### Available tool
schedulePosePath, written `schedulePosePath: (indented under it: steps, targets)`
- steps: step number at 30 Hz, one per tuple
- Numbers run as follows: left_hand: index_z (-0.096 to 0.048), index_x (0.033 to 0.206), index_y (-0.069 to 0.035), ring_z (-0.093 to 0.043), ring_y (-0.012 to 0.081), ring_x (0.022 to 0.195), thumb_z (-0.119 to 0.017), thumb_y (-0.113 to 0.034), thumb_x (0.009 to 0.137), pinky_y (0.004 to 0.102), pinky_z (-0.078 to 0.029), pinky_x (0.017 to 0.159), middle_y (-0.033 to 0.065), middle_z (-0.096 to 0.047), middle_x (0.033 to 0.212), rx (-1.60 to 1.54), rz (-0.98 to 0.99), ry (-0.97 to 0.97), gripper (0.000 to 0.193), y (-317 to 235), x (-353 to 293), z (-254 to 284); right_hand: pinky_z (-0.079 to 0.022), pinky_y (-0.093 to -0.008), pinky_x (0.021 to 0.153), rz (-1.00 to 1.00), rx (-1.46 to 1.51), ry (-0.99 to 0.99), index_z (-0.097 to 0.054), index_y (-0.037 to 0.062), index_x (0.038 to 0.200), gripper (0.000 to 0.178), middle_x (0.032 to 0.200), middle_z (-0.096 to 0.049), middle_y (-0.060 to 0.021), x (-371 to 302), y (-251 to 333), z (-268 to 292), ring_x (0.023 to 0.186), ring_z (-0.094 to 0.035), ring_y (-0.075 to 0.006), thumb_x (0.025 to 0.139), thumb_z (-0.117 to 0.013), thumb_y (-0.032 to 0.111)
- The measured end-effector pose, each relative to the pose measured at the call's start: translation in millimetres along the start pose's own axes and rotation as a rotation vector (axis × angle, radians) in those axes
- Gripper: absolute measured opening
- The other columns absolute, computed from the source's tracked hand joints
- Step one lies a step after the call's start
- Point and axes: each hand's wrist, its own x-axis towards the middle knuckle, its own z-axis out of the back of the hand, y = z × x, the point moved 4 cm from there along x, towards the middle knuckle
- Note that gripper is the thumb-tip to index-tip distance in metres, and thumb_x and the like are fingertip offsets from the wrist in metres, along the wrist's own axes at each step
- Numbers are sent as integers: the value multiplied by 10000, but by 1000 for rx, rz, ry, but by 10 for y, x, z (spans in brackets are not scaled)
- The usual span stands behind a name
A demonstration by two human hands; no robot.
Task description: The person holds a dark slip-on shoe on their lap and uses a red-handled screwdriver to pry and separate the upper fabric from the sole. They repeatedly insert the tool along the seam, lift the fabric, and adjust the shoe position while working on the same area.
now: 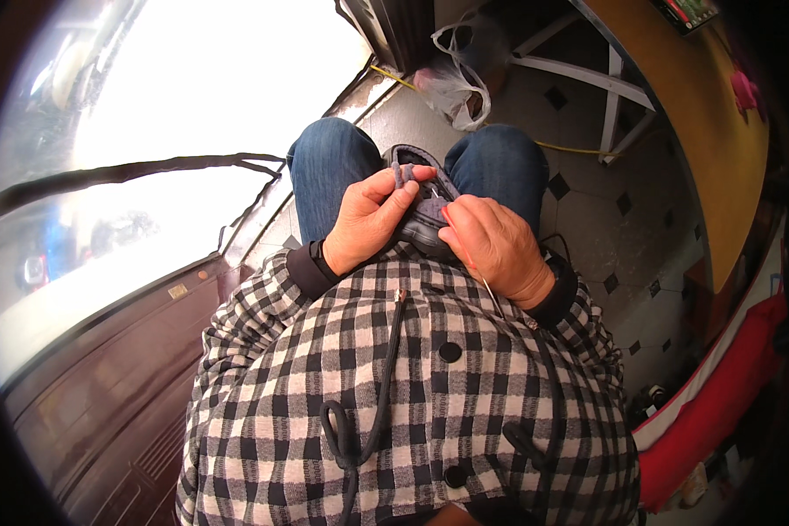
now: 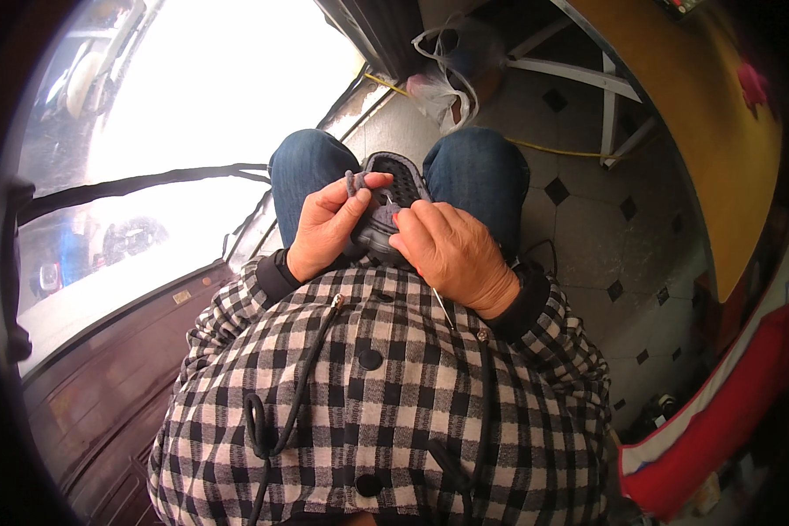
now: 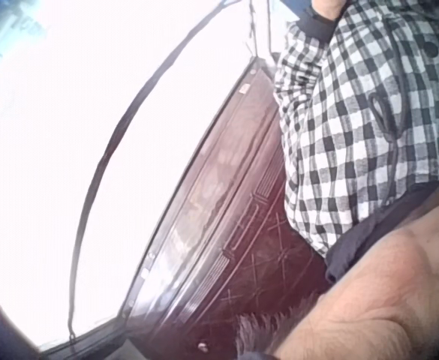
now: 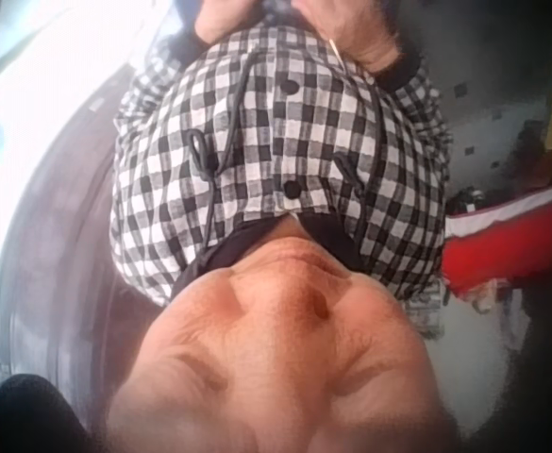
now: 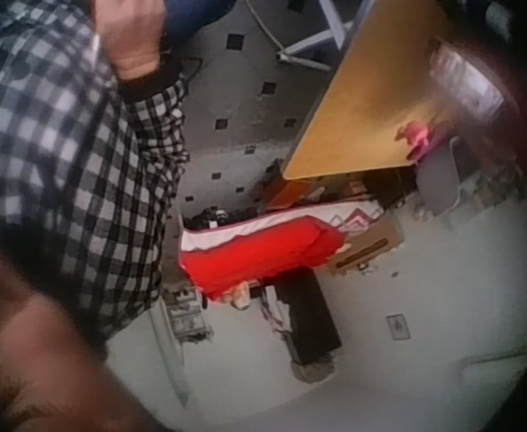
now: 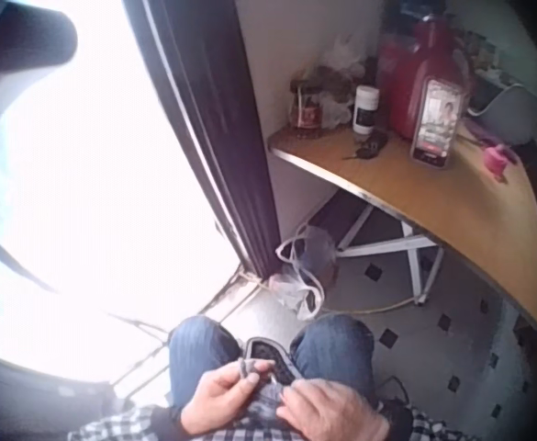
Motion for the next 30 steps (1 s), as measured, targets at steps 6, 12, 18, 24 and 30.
schedulePosePath:
  steps: [6,12,18,24,30]
  targets:
    - [-582,1178,18,-553,57,885,-480,-131,976,218,-457,817,41,-648,1065,44,18,-35,271,-2,37,12,-518,-379,826,235,-123,-52,-599,8,1036,272,1023,-588,-169,26,-16,30,892,-608,-293,782,-655,87]
    - [-548,1204,44,-591,113,968,-479,-141,977,247,-461,885,84,-652,1048,-59,179,106,300,2,95,16,-532,-351,812,406,-110,-75,-641,66,979,232,982,-605,-130,27,-67,59,898,-614,-269,748,-646,79]
    - [-535,1218,43,-582,107,983,-468,-144,981,239,-448,902,67,-649,1037,-142,237,216,310,-58,101,-31,-541,-322,731,288,165,-16,-635,26,968,244,951,-625,-101,-10,-292,161,855,-636,-240,750,-699,115]
    - [-517,1244,40,-583,101,983,-458,-131,981,239,-448,906,57,-647,1042,-120,250,252,320,-94,65,-38,-522,-344,653,282,210,10,-614,-33,967,288,899,-636,-148,-107,-368,215,759,-638,-290,798,-699,185]
    - [-493,1281,24,-575,95,1003,-479,-85,962,235,-445,910,48,-636,1062,-119,243,325,337,-148,54,-54,-520,-352,641,304,223,8,-613,-42,977,324,895,-634,-147,-152,-368,244,748,-634,-292,795,-701,211]
